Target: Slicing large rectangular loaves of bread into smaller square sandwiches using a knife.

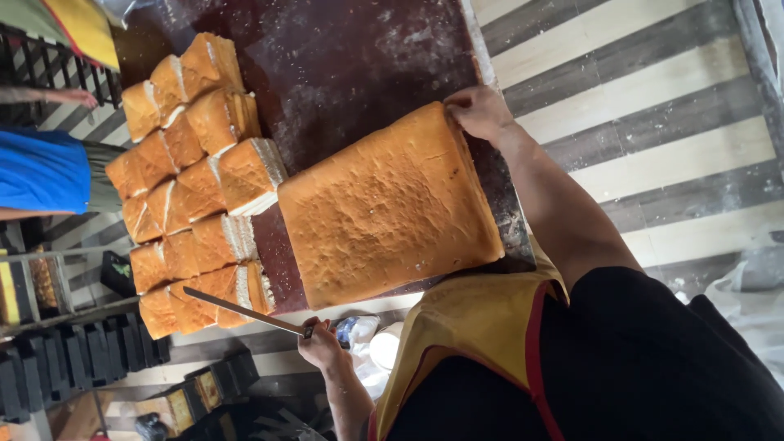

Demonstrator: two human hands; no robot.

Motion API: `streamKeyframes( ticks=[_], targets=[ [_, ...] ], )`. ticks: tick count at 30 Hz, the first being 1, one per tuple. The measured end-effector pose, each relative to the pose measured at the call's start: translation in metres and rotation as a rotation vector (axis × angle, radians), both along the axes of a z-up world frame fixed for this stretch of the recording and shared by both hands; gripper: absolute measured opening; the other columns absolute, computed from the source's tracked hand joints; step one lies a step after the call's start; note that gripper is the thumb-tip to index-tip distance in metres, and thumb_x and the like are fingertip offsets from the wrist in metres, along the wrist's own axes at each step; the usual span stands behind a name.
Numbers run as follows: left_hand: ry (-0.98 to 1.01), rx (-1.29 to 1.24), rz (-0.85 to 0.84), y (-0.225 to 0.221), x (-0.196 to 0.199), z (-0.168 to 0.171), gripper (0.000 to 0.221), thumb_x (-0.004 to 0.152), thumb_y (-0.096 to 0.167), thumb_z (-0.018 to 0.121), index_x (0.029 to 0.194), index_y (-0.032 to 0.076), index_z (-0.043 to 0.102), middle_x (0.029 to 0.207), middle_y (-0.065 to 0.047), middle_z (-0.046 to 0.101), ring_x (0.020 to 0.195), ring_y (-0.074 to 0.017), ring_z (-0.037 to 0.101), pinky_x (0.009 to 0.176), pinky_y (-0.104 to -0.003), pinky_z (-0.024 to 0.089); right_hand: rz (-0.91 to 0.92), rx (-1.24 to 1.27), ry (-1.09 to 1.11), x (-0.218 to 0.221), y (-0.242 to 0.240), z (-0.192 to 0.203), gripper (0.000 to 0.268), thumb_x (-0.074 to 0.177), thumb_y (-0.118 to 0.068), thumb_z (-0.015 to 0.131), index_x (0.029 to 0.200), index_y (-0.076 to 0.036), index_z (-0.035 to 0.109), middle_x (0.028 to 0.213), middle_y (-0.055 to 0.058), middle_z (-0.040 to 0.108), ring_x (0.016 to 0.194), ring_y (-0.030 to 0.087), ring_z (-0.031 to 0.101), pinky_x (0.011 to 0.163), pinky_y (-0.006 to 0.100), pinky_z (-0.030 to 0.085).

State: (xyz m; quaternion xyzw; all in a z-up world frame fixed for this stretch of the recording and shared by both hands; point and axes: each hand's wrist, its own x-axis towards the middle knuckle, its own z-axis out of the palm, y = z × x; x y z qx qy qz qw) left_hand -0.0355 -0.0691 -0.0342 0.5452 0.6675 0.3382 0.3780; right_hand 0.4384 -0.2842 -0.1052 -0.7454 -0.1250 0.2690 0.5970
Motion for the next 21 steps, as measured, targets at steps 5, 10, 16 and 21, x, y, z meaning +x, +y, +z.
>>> streamKeyframes(
  ticks=[5, 10, 16, 21],
  targets=[
    [-0.069, -0.008, 0.000, 0.002, -0.014, -0.013, 0.022, 0.081, -0.002, 0.054, 0.100, -0.003, 0.067, 0.092, -0.014, 0.068, 0.082, -0.0227, 0.066, 0.066, -0.031, 0.050, 0.082, -0.019, -0.026, -0.001, 0.001, 0.008, 0.029, 0.095, -0.024, 0.065, 0.121, -0.013, 0.075, 0.113, 0.010, 0.076, 0.103, 0.022, 0.071, 0.093, 0.034, 0.054],
    [-0.120, 0.099, 0.002, 0.000, -0.035, -0.026, 0.023, 0.081, 0.001, 0.052, 0.098, -0.004, 0.067, 0.090, -0.013, 0.068, 0.080, -0.0200, 0.067, 0.064, -0.028, 0.051, 0.050, -0.258, -0.172, -0.039, -0.030, 0.016, 0.033, 0.095, -0.028, 0.067, 0.122, -0.011, 0.074, 0.113, 0.015, 0.074, 0.104, 0.027, 0.069, 0.093, 0.040, 0.053],
    [-0.262, 0.120, 0.149, 0.005, -0.071, -0.073, 0.023, 0.080, 0.000, 0.053, 0.099, 0.002, 0.066, 0.087, -0.008, 0.066, 0.077, -0.0168, 0.064, 0.058, -0.026, 0.047, 0.152, -0.122, -0.180, -0.124, -0.072, -0.020, 0.033, 0.092, -0.019, 0.065, 0.120, -0.001, 0.067, 0.095, 0.013, 0.074, 0.074, 0.018, 0.069, 0.065, 0.034, 0.055],
    [-0.010, 0.121, 0.055, -0.012, -0.053, -0.070, 0.022, 0.080, 0.001, 0.059, 0.098, 0.002, 0.071, 0.080, -0.012, 0.073, 0.075, -0.0222, 0.067, 0.070, -0.033, 0.051, 0.030, 0.071, 0.201, -0.141, -0.084, -0.006, 0.028, 0.100, -0.011, 0.059, 0.122, 0.001, 0.073, 0.094, 0.005, 0.071, 0.076, 0.012, 0.059, 0.062, 0.027, 0.045]
  ],
)
